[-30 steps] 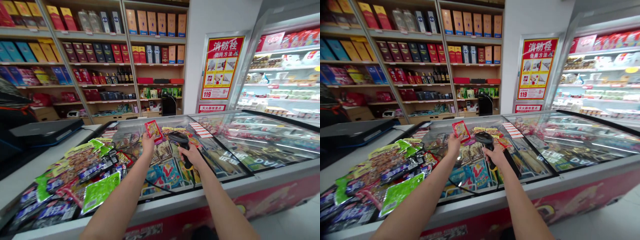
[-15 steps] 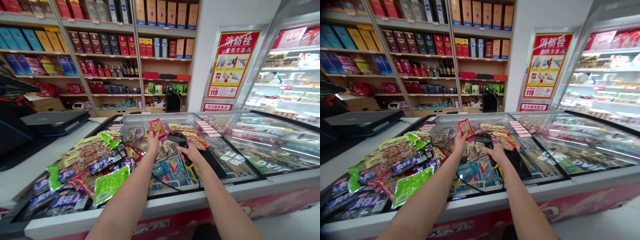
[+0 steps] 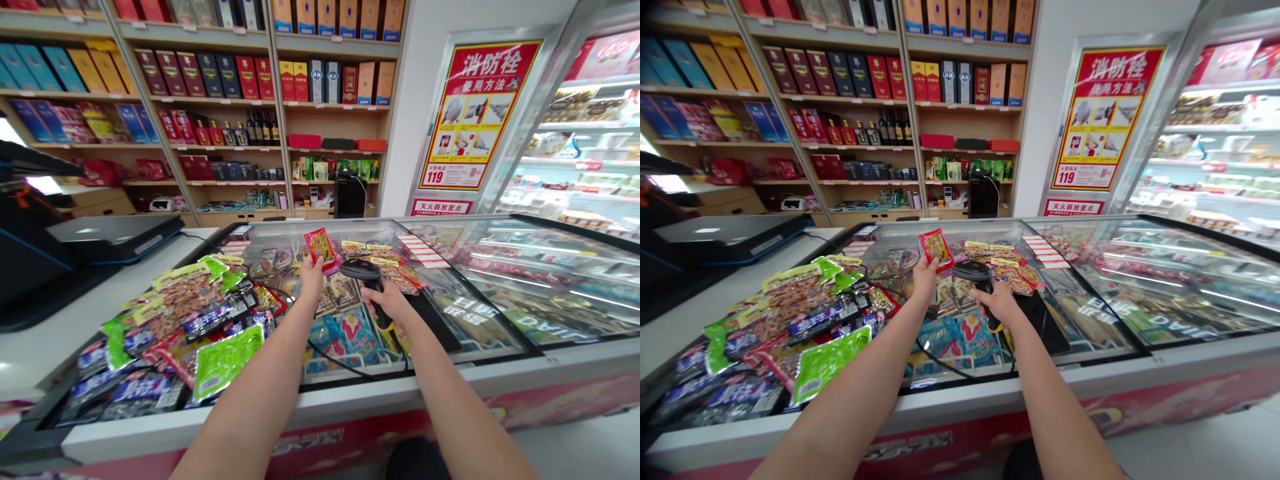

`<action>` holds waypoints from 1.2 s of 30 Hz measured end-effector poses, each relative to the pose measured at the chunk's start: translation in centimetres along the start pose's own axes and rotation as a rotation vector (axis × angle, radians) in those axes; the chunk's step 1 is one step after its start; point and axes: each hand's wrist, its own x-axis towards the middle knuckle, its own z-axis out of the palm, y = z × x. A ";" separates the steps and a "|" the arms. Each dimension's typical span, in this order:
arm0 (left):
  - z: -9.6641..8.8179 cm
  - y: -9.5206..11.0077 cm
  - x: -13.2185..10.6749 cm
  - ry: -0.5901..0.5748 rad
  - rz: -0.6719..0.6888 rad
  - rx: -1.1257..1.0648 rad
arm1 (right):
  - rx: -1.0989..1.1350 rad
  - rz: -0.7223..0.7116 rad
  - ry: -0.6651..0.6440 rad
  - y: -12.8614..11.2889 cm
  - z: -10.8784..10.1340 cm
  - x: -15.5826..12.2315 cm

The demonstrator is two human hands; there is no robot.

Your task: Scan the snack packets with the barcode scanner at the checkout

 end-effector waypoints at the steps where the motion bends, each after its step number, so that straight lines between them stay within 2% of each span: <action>1: 0.0 0.0 0.0 -0.003 0.000 0.010 | -0.001 0.000 -0.002 0.0 0.0 0.0; 5: 0.0 0.1 -0.2 0.003 0.006 0.060 | -0.001 0.000 -0.009 -0.1 0.0 -0.1; 10: 0.0 0.0 -0.1 -0.022 0.009 -0.009 | 0.034 0.013 -0.011 0.1 0.0 0.0; 16: -0.1 0.0 -0.3 0.007 0.024 -0.005 | -0.015 0.017 -0.044 0.2 -0.1 -0.1; 18: 0.0 0.4 -0.7 -0.005 0.031 0.032 | -0.020 0.027 -0.036 0.2 0.0 -0.1; 21: 0.5 1.5 -1.4 -0.021 0.027 0.210 | -0.041 0.038 -0.038 0.2 0.2 -0.1; 25: 0.0 4.0 -1.3 0.014 0.026 0.394 | -0.075 0.013 -0.036 -0.2 0.6 0.0; 27: -1.4 5.9 -0.9 0.034 0.027 0.428 | -0.061 0.006 -0.055 -0.5 0.9 0.2; 29: -3.8 8.4 -0.7 0.061 0.027 0.526 | -0.035 -0.005 -0.073 -0.8 1.3 0.4; 32: -8.5 12.4 -1.0 0.121 0.047 0.975 | -0.007 -0.027 -0.104 -1.3 2.6 1.1; 36: -14.3 15.8 -2.7 0.227 0.000 1.314 | 0.034 -0.042 -0.185 -2.0 5.7 2.1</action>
